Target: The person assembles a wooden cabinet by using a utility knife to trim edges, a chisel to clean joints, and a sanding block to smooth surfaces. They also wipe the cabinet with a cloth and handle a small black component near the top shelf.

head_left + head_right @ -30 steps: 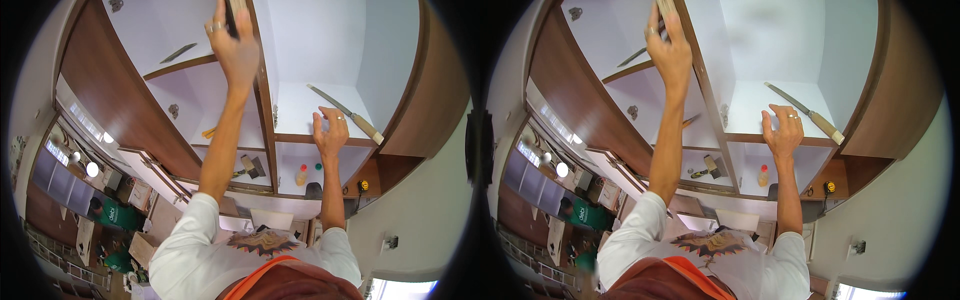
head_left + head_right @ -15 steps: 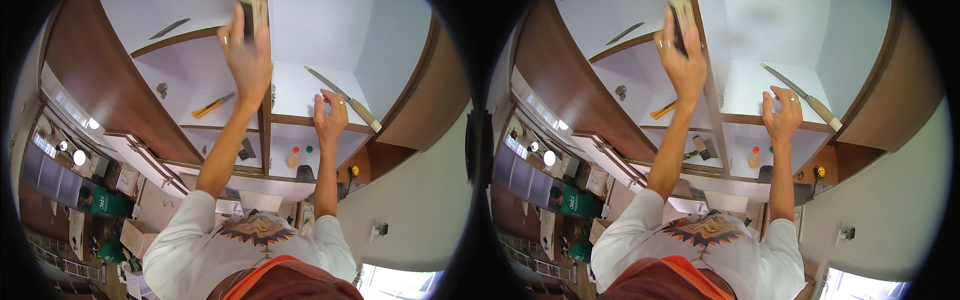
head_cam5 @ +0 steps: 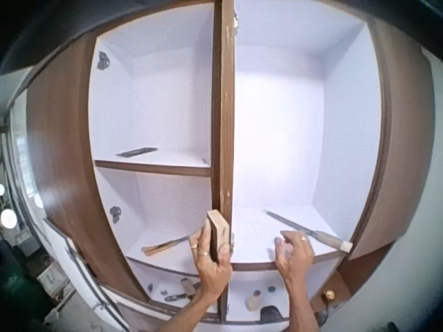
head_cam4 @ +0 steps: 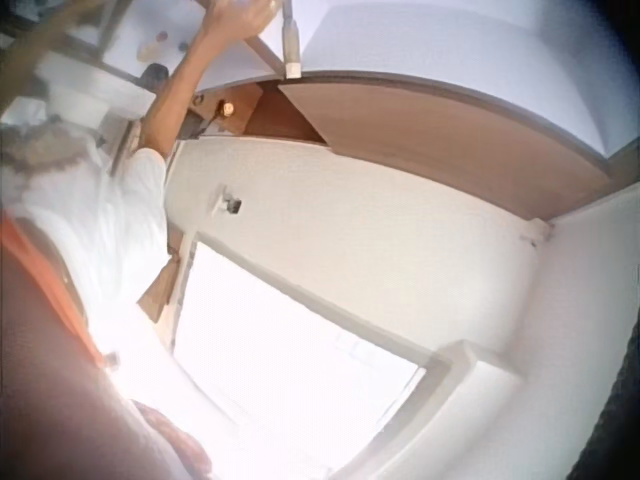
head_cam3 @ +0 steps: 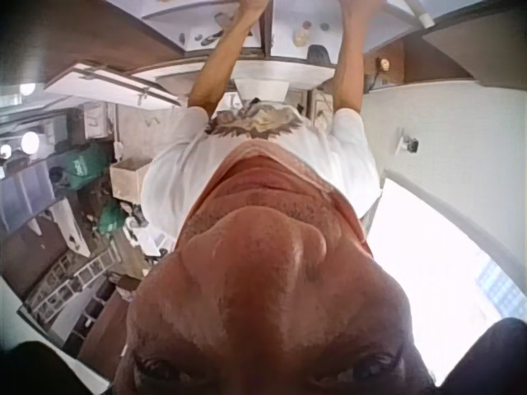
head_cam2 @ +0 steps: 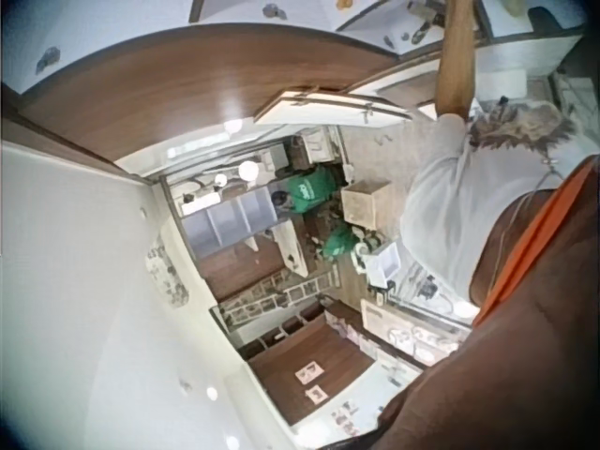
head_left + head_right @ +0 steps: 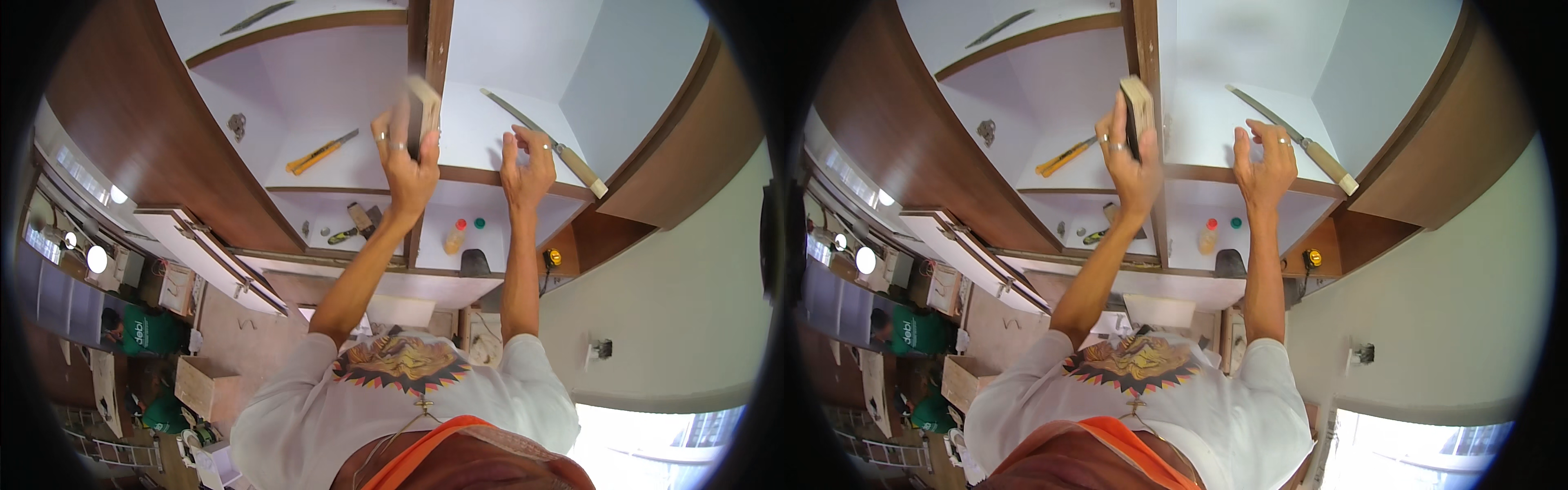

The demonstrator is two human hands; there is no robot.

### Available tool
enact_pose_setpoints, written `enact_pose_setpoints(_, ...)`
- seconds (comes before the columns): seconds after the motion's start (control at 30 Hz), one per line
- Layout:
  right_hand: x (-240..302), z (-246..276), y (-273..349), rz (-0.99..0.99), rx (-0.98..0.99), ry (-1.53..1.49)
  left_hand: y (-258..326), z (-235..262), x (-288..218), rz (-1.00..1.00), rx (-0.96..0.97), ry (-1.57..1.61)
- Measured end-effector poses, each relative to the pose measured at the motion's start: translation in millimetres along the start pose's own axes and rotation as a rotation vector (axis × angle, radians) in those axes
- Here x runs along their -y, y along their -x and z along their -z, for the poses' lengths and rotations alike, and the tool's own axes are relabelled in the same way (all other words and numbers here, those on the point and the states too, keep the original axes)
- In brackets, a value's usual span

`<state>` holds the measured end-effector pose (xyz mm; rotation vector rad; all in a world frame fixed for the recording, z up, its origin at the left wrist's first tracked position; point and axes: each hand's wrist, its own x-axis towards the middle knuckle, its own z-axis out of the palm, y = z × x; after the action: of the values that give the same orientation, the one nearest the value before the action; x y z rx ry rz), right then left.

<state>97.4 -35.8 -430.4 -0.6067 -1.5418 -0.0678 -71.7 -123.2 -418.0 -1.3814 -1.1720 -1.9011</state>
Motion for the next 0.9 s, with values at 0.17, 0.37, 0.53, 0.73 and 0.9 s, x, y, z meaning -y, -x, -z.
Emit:
enact_pose_setpoints(0.17, -2.6, 0.4, 0.3, -0.016, 0.002, 0.061, -56.9, -14.2, -17.2, 0.005, -0.004, 0.093)
enact_pose_setpoints(0.37, 2.9, -4.9, -4.9, -0.018, 0.044, 0.075, 37.7, 6.6, 15.0, 0.087, 0.042, 0.046)
enact_pose_setpoints(0.53, 0.8, -2.8, -0.5, 0.003, 0.092, 0.075, -0.6, -2.8, 5.3, -0.002, 0.013, 0.085)
enact_pose_setpoints(0.73, -4.8, -0.2, 2.0, 0.046, 0.17, 0.134, 135.0, 33.8, 36.0, 0.205, 0.16, 0.141)
enact_pose_setpoints(0.9, -9.6, 4.1, 1.1, -0.095, 0.223, 0.059, 152.2, 34.1, 29.0, 0.235, 0.144, 0.12)
